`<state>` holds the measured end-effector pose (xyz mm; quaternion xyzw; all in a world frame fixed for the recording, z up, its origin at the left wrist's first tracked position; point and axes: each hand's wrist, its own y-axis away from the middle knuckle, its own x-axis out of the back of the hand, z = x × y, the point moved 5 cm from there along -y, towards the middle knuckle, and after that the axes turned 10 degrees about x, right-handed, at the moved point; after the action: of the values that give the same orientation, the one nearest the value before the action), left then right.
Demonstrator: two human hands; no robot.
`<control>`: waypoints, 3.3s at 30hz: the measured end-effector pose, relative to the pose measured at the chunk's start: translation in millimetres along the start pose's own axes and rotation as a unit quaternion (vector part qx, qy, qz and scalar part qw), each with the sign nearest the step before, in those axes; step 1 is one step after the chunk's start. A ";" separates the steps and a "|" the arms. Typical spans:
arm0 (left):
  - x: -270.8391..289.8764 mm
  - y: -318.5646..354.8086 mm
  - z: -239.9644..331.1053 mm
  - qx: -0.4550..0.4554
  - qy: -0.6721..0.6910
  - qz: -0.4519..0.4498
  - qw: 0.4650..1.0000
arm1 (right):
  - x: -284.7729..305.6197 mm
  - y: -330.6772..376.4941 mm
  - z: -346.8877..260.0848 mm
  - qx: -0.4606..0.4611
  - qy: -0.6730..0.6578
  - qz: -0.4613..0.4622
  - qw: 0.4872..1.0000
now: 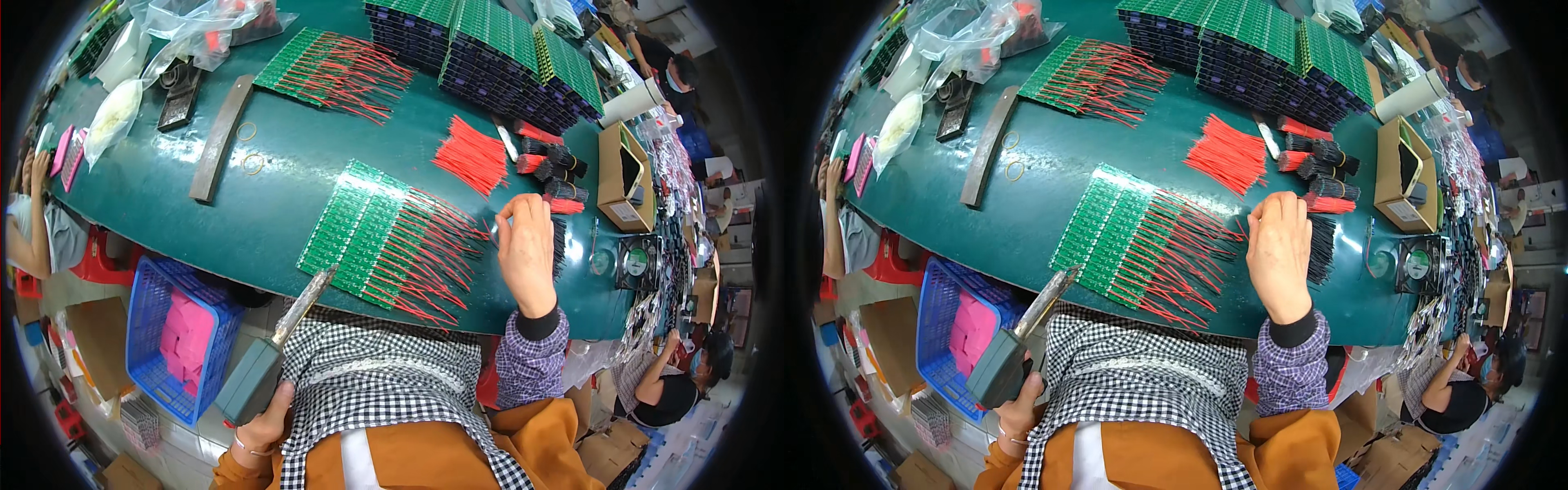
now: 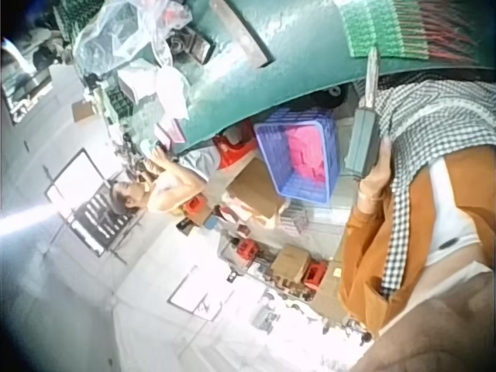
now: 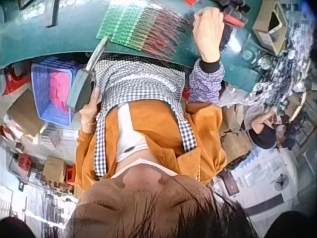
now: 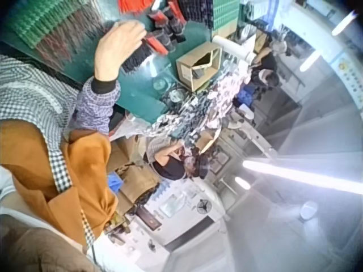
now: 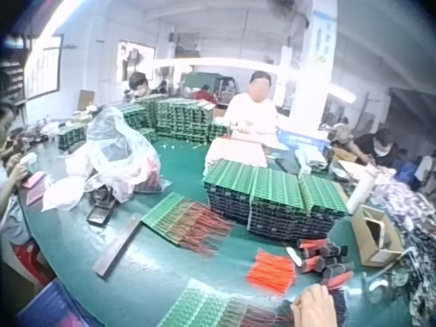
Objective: The person positions wires onto a circuit board panel by hand, solders them using a soldering iron, and turns the circuit board panel over.
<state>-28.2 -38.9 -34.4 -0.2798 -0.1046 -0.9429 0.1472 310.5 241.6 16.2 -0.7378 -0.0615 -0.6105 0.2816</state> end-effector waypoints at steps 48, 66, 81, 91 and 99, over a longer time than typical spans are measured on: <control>-3.2 -12.9 8.9 -0.021 0.007 -0.007 1.000 | 27.1 65.1 51.7 -0.104 -0.011 0.032 0.994; -3.4 -9.6 0.2 0.005 -0.015 -0.011 1.000 | 32.2 65.7 54.2 -0.101 -0.025 0.088 0.991; 1.4 -4.3 11.9 0.083 0.108 -0.044 0.990 | 53.3 28.2 -56.0 -0.001 -0.178 0.143 0.973; 4.5 5.9 8.1 0.124 0.067 -0.070 0.988 | -5.4 30.7 -134.1 0.123 -0.309 0.073 0.940; 1.9 -2.8 20.9 0.096 0.044 -0.061 0.993 | -6.7 33.9 -135.7 0.115 -0.290 0.052 0.949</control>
<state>-20.3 -30.9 -16.5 -0.2160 -0.2053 -0.9470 0.1200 206.0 148.5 11.5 -0.8478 -0.1719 -0.3435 0.3655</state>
